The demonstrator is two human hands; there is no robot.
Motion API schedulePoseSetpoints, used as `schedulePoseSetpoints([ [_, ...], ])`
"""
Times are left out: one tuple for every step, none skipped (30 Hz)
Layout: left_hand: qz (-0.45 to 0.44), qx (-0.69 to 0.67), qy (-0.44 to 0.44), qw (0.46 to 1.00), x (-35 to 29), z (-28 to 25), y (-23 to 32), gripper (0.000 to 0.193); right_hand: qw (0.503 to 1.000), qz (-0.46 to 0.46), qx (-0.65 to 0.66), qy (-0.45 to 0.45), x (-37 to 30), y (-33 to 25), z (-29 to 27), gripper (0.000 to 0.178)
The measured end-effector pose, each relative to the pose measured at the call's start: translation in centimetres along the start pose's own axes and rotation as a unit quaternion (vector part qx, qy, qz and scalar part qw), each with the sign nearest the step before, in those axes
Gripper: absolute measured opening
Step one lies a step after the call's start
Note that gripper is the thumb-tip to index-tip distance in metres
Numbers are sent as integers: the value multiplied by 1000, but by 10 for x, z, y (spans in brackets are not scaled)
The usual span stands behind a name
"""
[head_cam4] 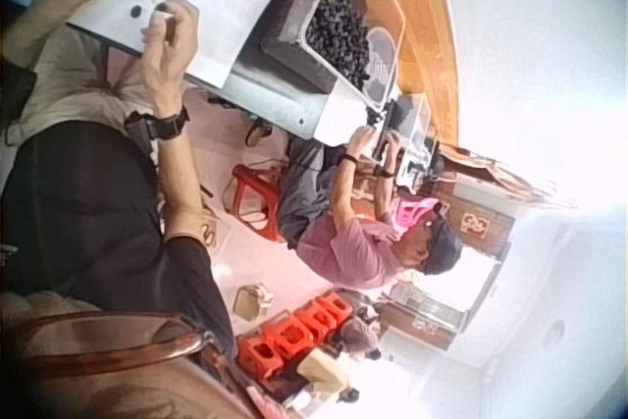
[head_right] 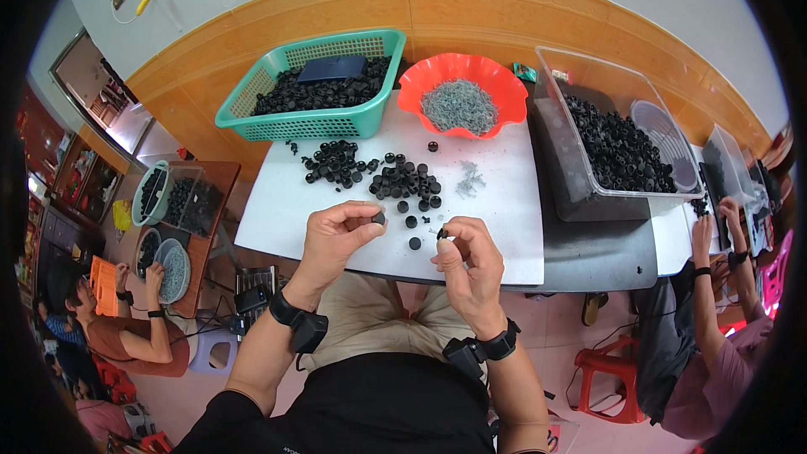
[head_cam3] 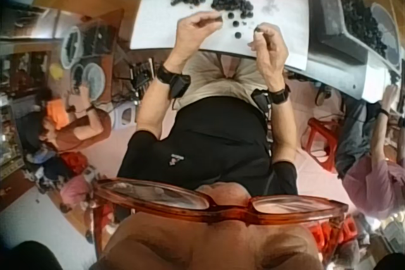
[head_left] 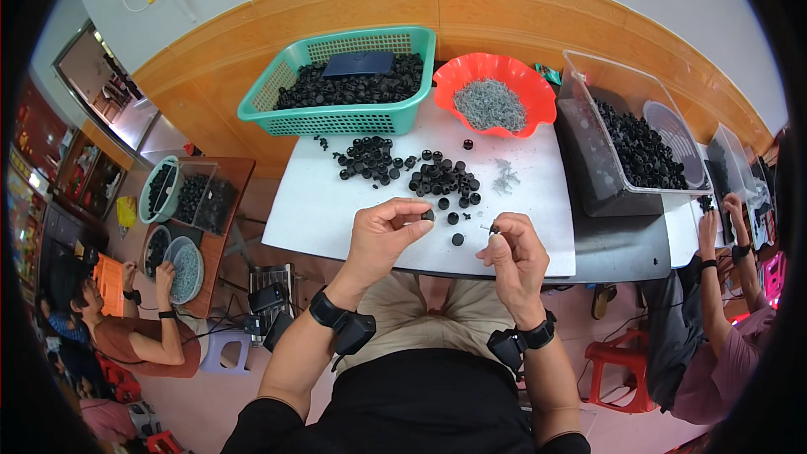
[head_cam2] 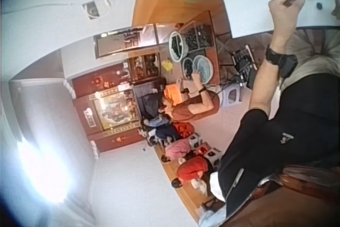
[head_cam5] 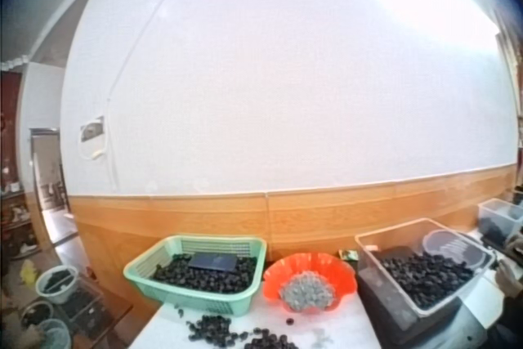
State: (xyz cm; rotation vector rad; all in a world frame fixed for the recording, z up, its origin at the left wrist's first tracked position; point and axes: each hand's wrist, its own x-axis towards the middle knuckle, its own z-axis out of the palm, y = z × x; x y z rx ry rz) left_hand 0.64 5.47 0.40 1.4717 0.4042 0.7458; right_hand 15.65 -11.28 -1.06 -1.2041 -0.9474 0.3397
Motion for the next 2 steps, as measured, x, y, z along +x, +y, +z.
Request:
schedulePoseSetpoints([
  [-19,-32,-5,999,-1,-1,-1,28,1000,1,4,-1,0,0,0,18],
  [-35,-47,-13,998,-1,-4,-4,30,1000,1,8,-1,0,-1,0,19],
])
